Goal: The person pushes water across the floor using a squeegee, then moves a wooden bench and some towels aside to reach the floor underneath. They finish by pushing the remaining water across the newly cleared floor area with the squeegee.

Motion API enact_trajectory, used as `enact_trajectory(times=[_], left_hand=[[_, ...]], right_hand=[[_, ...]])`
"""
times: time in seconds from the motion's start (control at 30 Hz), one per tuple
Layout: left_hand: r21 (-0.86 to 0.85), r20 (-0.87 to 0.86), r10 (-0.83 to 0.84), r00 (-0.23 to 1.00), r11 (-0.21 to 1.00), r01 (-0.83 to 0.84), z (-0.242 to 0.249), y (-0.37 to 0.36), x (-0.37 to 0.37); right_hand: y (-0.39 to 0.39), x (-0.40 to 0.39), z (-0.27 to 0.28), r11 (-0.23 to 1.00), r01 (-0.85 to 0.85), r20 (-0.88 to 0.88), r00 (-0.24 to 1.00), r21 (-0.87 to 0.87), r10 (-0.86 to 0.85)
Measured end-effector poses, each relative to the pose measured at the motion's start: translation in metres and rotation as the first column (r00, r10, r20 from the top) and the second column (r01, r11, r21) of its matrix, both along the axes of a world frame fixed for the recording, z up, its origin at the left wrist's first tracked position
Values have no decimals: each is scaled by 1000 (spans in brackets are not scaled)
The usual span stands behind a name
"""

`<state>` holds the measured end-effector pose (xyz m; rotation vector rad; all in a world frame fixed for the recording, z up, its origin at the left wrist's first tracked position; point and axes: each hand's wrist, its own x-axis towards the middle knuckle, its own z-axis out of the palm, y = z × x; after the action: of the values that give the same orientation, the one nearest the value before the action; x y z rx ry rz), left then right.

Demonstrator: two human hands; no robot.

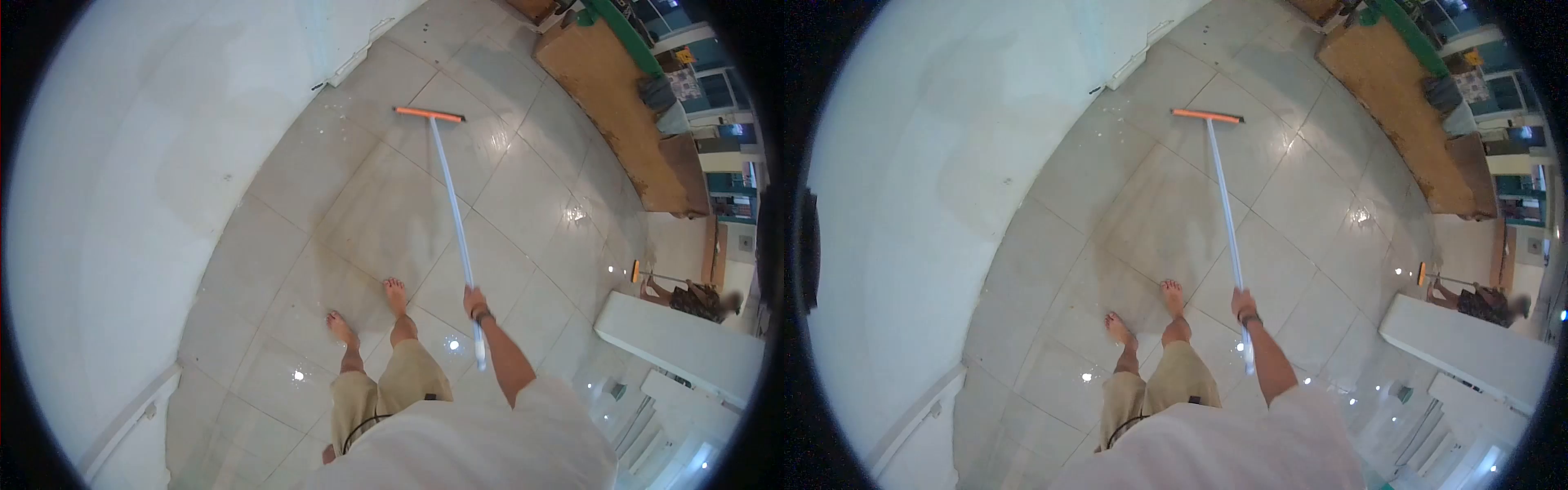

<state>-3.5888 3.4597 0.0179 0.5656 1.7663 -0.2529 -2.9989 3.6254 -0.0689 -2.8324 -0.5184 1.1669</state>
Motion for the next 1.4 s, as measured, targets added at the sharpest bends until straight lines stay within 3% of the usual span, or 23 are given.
enact_trajectory(times=[0.23, 0.33, 0.5, 0.6, 0.63, 0.67, 0.7, 0.73, 0.77, 0.8, 0.87, 0.9, 0.93, 1.0, 1.1, 1.13, 1.2, 1.23, 1.27, 1.3, 1.37, 1.4], left_hand=[[65, 31, -35, 999, 997, 33, -13, 54, -67], [45, 41, -118, 992, 992, 117, -25, 62, -86], [-21, 64, -249, 966, 968, 251, -53, 94, -85], [205, 76, 60, 995, 976, -75, -64, 145, -39], [324, 117, 174, 978, 924, -203, -64, 167, -16], [348, 131, 144, 981, 920, -182, -62, 193, 9], [374, 141, 116, 983, 913, -162, -59, 218, 35], [412, 162, 108, 981, 896, -167, -50, 244, 67], [447, 181, 105, 978, 877, -177, -38, 263, 101], [447, 171, 112, 979, 877, -178, -22, 272, 130], [461, 207, 123, 971, 863, -208, 3, 307, 200], [467, 206, 117, 972, 861, -202, 6, 320, 233], [472, 277, 86, 957, 855, -213, 12, 319, 254], [458, 397, 45, 917, 856, -241, 9, 313, 289], [442, 383, 31, 923, 872, -212, 15, 305, 326], [435, 382, 27, 924, 877, -206, 13, 299, 331], [405, 234, -4, 972, 910, -94, -8, 284, 330], [405, 234, -5, 972, 909, -93, -12, 275, 327], [403, 169, -54, 984, 915, -19, -17, 265, 324], [393, 104, -101, 989, 918, 52, -23, 258, 324], [394, 105, -55, 993, 919, 9, -24, 248, 324], [388, 98, -40, 994, 922, -2, -25, 249, 330]], right_hand=[[-196, -176, 114, 976, 71, -46, 996, -206, -82], [-260, -222, 137, 971, 232, -147, 960, -59, -238], [-284, -232, 136, 963, 268, -94, 960, 38, -263], [-223, -175, 116, 880, 353, -111, 936, 319, -335], [-178, -146, 129, 973, 140, 81, 984, 181, -157], [-154, -110, 115, 977, 87, 94, 990, 196, -107], [-122, -75, 100, 974, 59, 218, 970, 219, -107], [-90, -32, 84, 964, 106, 168, 974, 243, -149], [-54, 9, 73, 945, 0, 252, 964, 326, -87], [-24, 63, 38, 941, 173, 100, 973, 291, -210], [73, 139, 39, 924, -26, 281, 956, 381, -89], [111, 176, 34, 938, -42, 303, 950, 345, -69], [142, 215, 34, 961, -72, 204, 979, 268, 16], [179, 263, 19, 953, 191, 63, 975, 236, -211], [137, 285, -14, 989, 84, 8, 996, 122, -86], [95, 278, -23, 977, -157, 187, 974, 143, 129], [24, 241, 0, 992, -51, 81, 996, 114, 41], [-16, 219, 16, 1000, -12, 6, 1000, 13, 12], [-69, 193, 19, 1000, -12, 30, 999, 20, 12], [-102, 162, 50, 994, 12, 9, 1000, -105, -11], [-186, 108, 84, 969, 71, -97, 991, -235, -96], [-189, 84, 126, 916, 154, -122, 970, -371, -212]])
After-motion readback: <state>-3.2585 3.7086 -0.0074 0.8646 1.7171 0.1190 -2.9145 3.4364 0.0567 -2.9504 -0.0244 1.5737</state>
